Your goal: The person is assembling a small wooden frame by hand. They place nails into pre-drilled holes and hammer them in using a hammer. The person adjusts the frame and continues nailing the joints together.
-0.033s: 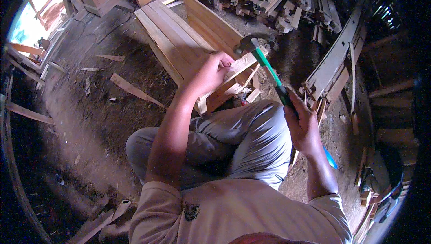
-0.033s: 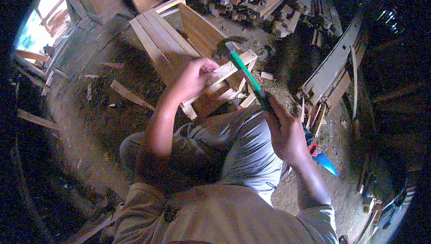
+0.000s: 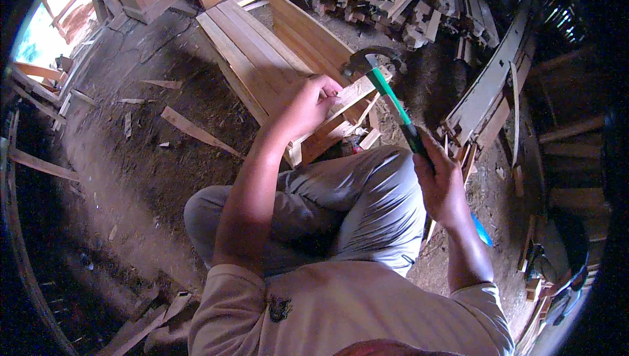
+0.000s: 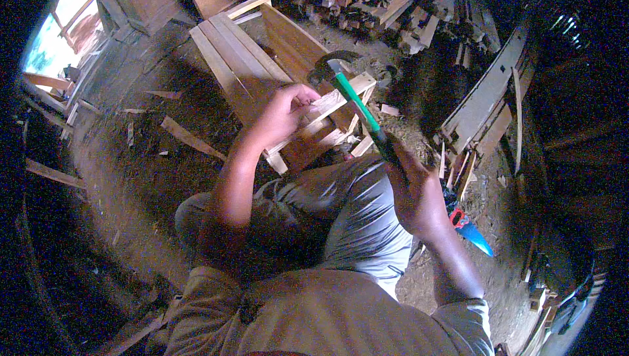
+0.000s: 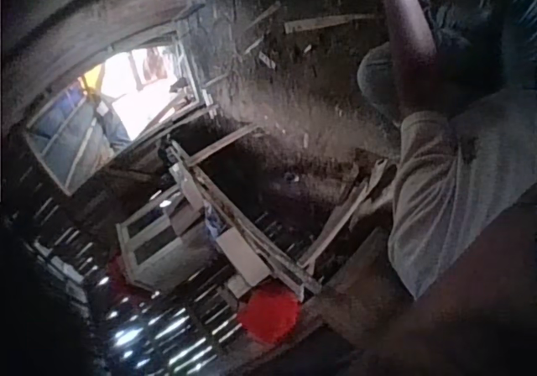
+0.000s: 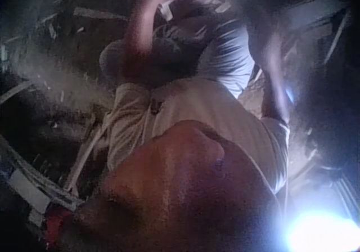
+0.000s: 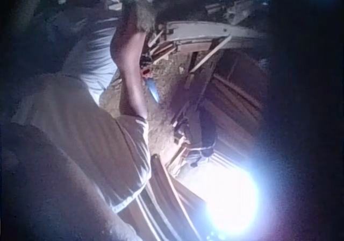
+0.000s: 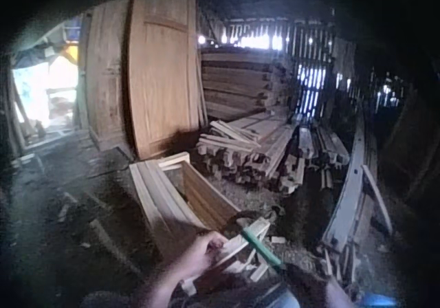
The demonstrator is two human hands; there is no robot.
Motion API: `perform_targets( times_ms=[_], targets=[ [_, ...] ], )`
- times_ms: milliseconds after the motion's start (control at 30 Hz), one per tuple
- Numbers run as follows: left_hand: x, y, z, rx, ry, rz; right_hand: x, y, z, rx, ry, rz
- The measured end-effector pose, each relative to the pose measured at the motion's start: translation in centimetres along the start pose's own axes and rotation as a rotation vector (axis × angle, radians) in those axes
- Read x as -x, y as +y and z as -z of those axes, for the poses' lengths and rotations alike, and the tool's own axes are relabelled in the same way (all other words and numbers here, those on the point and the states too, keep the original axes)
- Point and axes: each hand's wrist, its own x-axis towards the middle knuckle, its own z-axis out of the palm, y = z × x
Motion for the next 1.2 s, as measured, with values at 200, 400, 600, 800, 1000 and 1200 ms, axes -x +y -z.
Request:
perform_targets(
  times_ms=[200, 400, 600, 800, 1000, 1200],
  targets=[
    [0.2, -0.7, 0.2, -0.053, 0.035, -0.059, -0.5, -0.6, 0.3, 0.080, -0.012, 0.063],
    [0.0, -1.1, -0.1, -0.040, -0.020, 0.120, -0.4, -0.2, 0.5, 0.164, -0.062, 0.101],
    [0.3, 0.0, 0.3, -0.039, -0.013, -0.066, 0.3, -1.5, 0.4, 0.087, 0.142, 0.063],
    [0.3, -2.0, -0.4, -0.030, 0.052, -0.065, 0.2, -0.4, 0.3, 0.155, 0.020, 0.128],
    [0.0, -2.1, -0.1, -0.008, 0.016, -0.033, 0.4, 0.7, -1.0, 0.224, 0.042, 0.235],
    [0.3, -1.6, -0.3, 0.029, 0.050, -0.104, 0.7, -0.9, -0.6, 0.099, 0.140, 0.120]
  ],
)
